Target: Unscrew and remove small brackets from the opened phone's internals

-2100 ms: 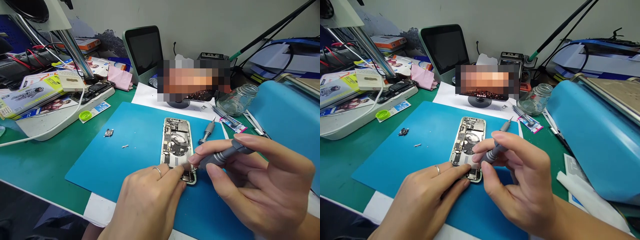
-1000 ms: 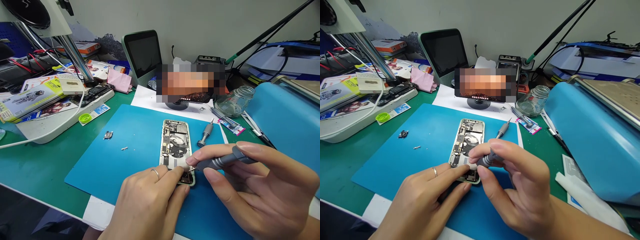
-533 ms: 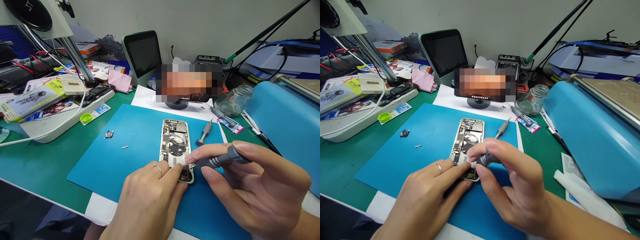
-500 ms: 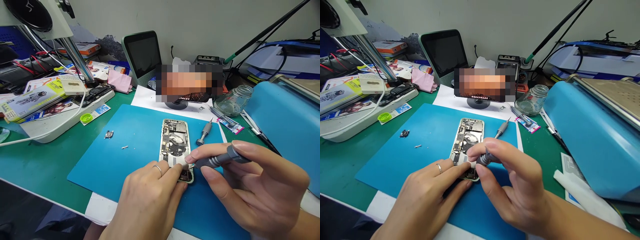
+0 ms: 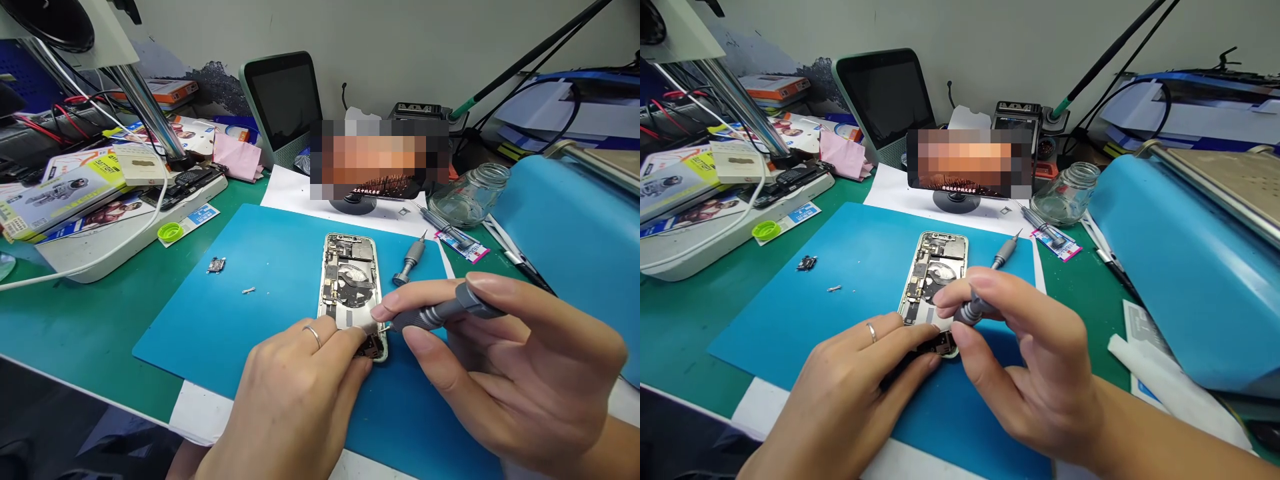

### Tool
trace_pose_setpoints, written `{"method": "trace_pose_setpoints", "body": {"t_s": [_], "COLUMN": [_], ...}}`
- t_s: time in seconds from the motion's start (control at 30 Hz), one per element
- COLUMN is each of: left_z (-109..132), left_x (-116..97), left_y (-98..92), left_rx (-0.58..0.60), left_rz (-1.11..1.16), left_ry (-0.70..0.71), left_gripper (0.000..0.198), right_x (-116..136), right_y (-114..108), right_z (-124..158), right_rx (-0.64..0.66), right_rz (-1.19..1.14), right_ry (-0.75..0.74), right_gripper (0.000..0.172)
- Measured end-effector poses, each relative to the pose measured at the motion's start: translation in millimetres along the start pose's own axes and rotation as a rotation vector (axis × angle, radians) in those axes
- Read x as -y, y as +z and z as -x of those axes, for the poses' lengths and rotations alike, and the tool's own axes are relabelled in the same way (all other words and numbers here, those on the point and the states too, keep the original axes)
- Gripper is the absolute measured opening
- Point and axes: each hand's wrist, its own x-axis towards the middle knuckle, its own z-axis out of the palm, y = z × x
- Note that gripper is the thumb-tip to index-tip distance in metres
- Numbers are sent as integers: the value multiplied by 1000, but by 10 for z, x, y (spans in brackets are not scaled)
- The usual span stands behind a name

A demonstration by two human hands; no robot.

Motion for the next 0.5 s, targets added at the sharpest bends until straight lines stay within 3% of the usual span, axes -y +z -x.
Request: {"method": "trace_pose_setpoints", "body": {"t_s": [0.33, 0.5], "left_z": [7, 56], "left_x": [-12, 35], "left_y": [-1, -180], "left_rx": [-32, -47], "left_rz": [20, -85], "left_ry": [-18, 1], "left_gripper": [19, 20], "right_x": [-7, 12], "right_y": [-5, -23], "right_z": [-29, -21], "right_rx": [0, 0], "right_rz": [7, 53], "right_ry": [-16, 15], "right_gripper": [88, 87]}}
